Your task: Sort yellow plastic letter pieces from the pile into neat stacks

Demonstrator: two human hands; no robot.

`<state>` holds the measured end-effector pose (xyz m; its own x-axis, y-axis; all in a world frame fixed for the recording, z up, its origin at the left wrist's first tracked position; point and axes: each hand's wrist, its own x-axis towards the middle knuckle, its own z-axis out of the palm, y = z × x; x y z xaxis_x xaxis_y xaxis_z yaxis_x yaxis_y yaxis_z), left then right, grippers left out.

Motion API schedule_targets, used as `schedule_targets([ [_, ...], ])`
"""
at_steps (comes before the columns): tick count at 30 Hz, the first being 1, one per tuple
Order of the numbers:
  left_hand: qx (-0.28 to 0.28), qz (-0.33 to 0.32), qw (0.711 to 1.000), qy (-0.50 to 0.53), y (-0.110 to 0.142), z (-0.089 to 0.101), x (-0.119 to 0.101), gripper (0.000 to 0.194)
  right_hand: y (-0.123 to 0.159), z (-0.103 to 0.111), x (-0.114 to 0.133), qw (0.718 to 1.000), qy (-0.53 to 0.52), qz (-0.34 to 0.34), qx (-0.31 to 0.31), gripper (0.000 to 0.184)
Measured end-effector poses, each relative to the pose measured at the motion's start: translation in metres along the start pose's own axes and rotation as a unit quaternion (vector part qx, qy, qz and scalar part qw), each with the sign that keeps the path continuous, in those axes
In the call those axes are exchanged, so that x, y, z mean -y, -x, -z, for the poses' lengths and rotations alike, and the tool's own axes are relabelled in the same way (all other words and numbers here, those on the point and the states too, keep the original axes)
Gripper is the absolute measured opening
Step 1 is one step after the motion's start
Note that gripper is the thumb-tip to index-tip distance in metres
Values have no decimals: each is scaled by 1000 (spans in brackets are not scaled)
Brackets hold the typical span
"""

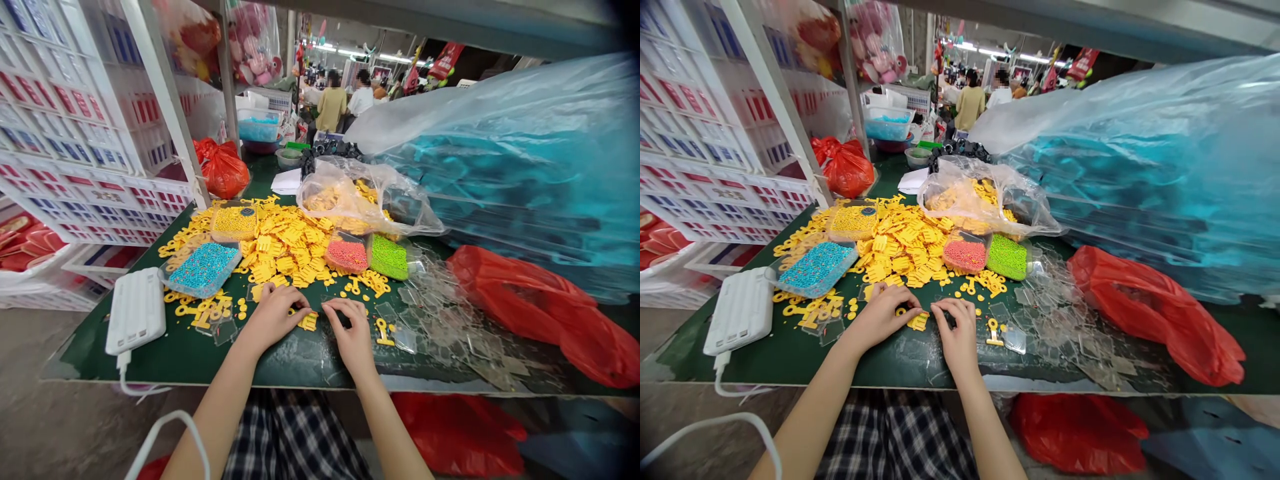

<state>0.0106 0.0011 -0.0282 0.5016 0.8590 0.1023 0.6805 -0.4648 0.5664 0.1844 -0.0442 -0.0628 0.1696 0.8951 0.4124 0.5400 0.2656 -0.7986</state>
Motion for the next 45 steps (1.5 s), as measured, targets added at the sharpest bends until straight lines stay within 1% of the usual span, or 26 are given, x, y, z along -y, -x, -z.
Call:
schedule_targets([
  [2, -6, -8, 1000, 0, 0, 0, 0, 23, 0, 0, 1, 1000, -4, -1, 0, 29],
  [5, -30, -14, 999, -15, 1, 1, -1, 21, 0, 0, 1, 1000, -11, 2, 6, 28],
  [8, -46, -19, 998, -30, 1, 1, -2, 19, 0, 1, 1, 999, -11, 17, 26, 26],
  [11, -27, -29, 999, -23, 2, 2, -2, 19, 1, 2, 1, 999, -1, 27, 39, 25],
  [14, -11, -34, 999, -16, 4, 2, -2, 20, 2, 2, 1, 999, 12, 21, 30, 23],
  [17, -8, -21, 1000, -18, 5, 3, -2, 18, 4, 4, 3, 998, 20, 29, 42, 20],
  [22, -12, 7, 999, -30, 5, 3, 1, 13, 9, 10, 7, 992, 57, 68, 90, 11],
  [25, -10, 19, 999, -31, 5, 2, 2, 12, 11, 11, 5, 985, 85, 96, 112, 9],
  [28, -12, 29, 999, -32, 6, 2, 3, 13, 12, 10, 1, 982, 97, 112, 117, 9],
  [37, -26, 38, 998, -31, 6, 5, 4, 12, 10, 9, 4, 986, 91, 90, 108, 5],
  [39, -23, 28, 999, -28, 5, 5, 2, 10, 10, 9, 4, 986, 92, 88, 111, 5],
  [42, -15, 5, 999, -30, 4, 4, -1, 14, 10, 9, 3, 985, 96, 85, 115, 5],
  [45, -12, 6, 999, -40, 3, 2, -3, 14, 11, 9, 3, 985, 97, 84, 115, 5],
])
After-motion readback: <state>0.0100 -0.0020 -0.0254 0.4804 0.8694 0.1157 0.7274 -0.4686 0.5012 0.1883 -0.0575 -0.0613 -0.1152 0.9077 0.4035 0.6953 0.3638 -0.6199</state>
